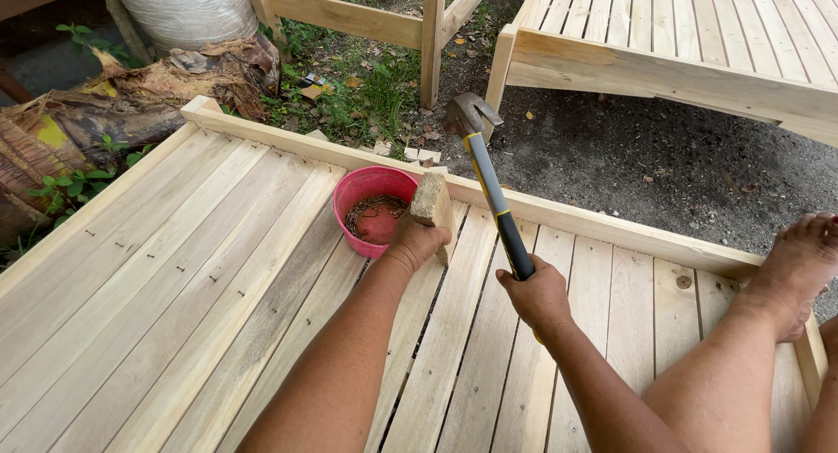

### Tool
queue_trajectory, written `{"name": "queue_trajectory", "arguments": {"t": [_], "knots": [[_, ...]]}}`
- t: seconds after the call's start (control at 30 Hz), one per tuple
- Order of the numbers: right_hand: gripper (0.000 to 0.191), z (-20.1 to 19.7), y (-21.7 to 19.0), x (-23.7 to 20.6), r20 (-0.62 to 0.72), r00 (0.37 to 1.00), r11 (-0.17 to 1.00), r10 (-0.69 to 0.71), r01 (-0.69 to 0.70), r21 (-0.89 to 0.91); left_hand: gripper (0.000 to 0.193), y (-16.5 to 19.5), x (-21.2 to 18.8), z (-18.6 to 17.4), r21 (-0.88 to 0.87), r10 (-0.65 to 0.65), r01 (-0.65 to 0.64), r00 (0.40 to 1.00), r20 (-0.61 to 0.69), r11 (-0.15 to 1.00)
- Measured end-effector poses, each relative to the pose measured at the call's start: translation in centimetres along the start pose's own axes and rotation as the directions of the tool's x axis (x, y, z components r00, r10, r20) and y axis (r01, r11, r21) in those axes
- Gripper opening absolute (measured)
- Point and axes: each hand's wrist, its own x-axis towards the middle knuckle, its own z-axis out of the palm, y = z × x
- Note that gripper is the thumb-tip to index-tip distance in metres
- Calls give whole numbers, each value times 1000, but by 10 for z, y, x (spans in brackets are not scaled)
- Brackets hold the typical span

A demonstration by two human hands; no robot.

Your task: The person sits on a slatted wooden frame outdoors and uses a claw hammer to pull nails out of the wood, levering each nail loose and collecting the extracted nails in a pink plastic bucket. They reposition along the frame and work on nails one at a time across the slats.

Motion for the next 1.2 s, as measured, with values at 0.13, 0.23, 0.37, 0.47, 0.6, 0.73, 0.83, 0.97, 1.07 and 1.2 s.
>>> {"name": "queue_trajectory", "arguments": {"t": [0.13,0.23,0.37,0.47,0.6,0.73,0.83,0.97,1.07,1.2], "knots": [[38,7,11,8,26,998,991,61,-58,-122,59,-3,2,3,-61,-9,8,1000,-9,998],[36,4,31,11,167,956,934,242,-182,-307,57,-3,0,4,-20,-27,27,1000,-12,999],[37,7,46,3,156,960,946,233,-187,-263,55,-1,0,3,-52,-34,35,999,17,998],[38,5,42,-3,142,969,966,201,-172,-195,57,2,-1,2,-72,-11,10,1000,-11,997],[40,6,21,3,53,994,993,100,-97,-66,56,4,-1,-2,-47,-73,74,997,14,996],[36,7,11,18,-6,1000,999,-23,23,40,54,6,-2,-3,20,-104,104,994,31,994],[33,8,21,16,67,990,981,123,-111,-160,56,6,-4,-2,26,-54,54,998,8,998],[31,11,35,10,187,937,943,296,-256,-212,59,4,-4,0,-44,-12,11,999,-34,999],[37,5,38,5,187,946,961,264,-242,-132,54,0,-3,0,-79,-94,95,995,9,992],[41,-2,33,7,95,981,982,168,-159,-98,48,-6,0,0,-76,-41,43,999,20,996]]}}
